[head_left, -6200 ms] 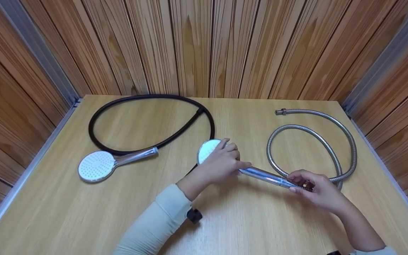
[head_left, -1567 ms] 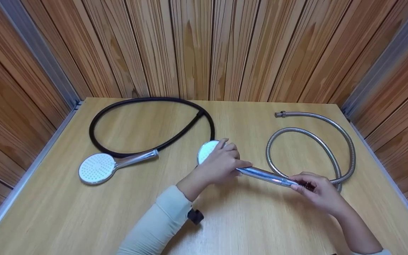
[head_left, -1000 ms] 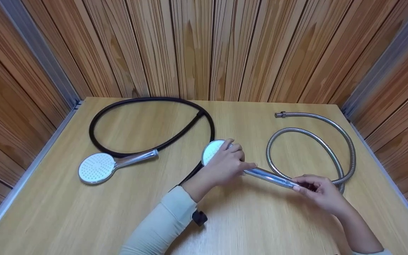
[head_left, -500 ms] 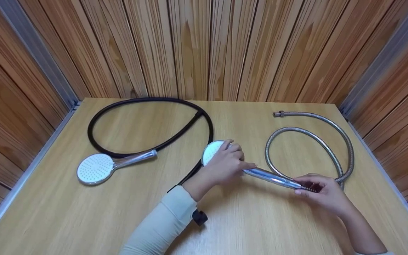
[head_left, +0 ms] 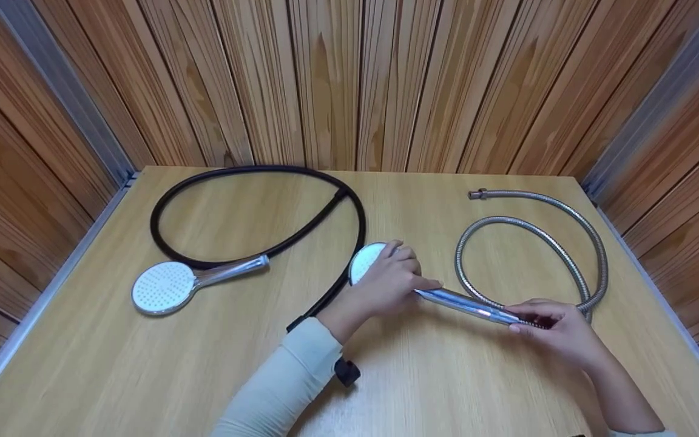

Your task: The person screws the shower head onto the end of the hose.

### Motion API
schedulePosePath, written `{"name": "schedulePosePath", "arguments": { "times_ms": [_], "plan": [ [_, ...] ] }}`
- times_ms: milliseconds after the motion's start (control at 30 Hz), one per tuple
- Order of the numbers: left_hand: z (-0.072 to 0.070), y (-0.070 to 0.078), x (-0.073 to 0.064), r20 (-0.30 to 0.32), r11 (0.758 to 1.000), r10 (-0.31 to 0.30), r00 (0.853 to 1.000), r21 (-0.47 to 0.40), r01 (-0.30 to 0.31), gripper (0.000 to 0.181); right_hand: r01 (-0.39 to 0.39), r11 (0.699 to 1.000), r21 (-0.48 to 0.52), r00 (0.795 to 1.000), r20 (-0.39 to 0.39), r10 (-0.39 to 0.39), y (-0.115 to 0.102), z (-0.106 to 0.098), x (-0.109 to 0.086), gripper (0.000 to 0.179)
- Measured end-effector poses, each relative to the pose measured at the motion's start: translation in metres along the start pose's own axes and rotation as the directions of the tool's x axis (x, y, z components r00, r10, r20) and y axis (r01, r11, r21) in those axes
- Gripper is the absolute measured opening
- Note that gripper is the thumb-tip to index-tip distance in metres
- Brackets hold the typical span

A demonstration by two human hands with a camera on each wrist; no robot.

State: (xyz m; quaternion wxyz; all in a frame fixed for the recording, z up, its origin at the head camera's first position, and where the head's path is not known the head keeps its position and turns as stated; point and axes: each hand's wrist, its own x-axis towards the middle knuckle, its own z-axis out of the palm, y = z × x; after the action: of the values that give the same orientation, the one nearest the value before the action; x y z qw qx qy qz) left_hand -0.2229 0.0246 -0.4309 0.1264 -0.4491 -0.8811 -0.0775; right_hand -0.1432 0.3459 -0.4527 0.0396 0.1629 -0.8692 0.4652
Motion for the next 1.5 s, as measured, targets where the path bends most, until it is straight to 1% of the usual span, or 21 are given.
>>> {"name": "schedulePosePath", "arguments": {
  "times_ms": [67, 200, 433, 567, 700, 933, 1133, 1233, 1367, 1433, 1500],
  "plan": [
    [0.002, -0.001, 0.001, 0.011, 1.000, -0.006, 1.000, -0.019, 0.006, 0.034, -0.011, 1.000, 0.005, 1.000, 0.006, 0.011, 0.001, -0.001, 0.001, 0.027],
    [0.008, -0.004, 0.003, 0.036, 0.996, -0.023, 0.999, -0.083, 0.025, 0.034, -0.040, 0.999, 0.014, 0.999, 0.024, 0.040, 0.004, -0.003, 0.002, 0.027],
    [0.015, -0.007, 0.008, 0.066, 0.985, -0.047, 0.997, -0.162, 0.057, 0.034, -0.062, 0.998, 0.017, 0.996, 0.072, 0.061, 0.012, -0.006, 0.004, 0.025],
    [0.020, -0.009, 0.012, 0.079, 0.977, -0.055, 0.995, -0.202, 0.070, 0.033, -0.108, 0.994, 0.021, 0.990, 0.092, 0.106, 0.016, -0.008, 0.004, 0.026],
    [0.025, -0.010, 0.015, 0.091, 0.975, -0.057, 0.994, -0.210, 0.075, 0.033, -0.127, 0.992, 0.009, 0.985, 0.116, 0.125, 0.018, -0.010, 0.005, 0.026],
    [0.031, -0.007, 0.025, 0.097, 0.972, -0.074, 0.993, -0.217, 0.094, 0.032, -0.163, 0.986, 0.022, 0.976, 0.151, 0.157, 0.021, -0.018, 0.006, 0.030],
    [0.035, -0.006, 0.031, 0.144, 0.970, -0.078, 0.987, -0.216, 0.108, 0.031, -0.171, 0.985, -0.002, 0.963, 0.211, 0.168, 0.025, -0.022, 0.006, 0.034],
    [0.037, -0.006, 0.033, 0.166, 0.973, -0.074, 0.983, -0.204, 0.108, 0.031, -0.151, 0.988, -0.023, 0.959, 0.240, 0.152, 0.026, -0.023, 0.007, 0.034],
    [0.042, -0.005, 0.034, 0.189, 0.971, -0.084, 0.978, -0.206, 0.123, 0.032, -0.137, 0.988, -0.071, 0.951, 0.271, 0.151, 0.026, -0.023, 0.009, 0.033],
    [0.043, -0.004, 0.034, 0.195, 0.967, -0.096, 0.976, -0.214, 0.138, 0.033, -0.142, 0.985, -0.101, 0.947, 0.275, 0.165, 0.024, -0.022, 0.010, 0.033],
    [0.044, -0.003, 0.034, 0.202, 0.964, -0.108, 0.973, -0.216, 0.152, 0.035, -0.134, 0.982, -0.136, 0.949, 0.268, 0.166, 0.021, -0.020, 0.012, 0.033]
  ]
}}
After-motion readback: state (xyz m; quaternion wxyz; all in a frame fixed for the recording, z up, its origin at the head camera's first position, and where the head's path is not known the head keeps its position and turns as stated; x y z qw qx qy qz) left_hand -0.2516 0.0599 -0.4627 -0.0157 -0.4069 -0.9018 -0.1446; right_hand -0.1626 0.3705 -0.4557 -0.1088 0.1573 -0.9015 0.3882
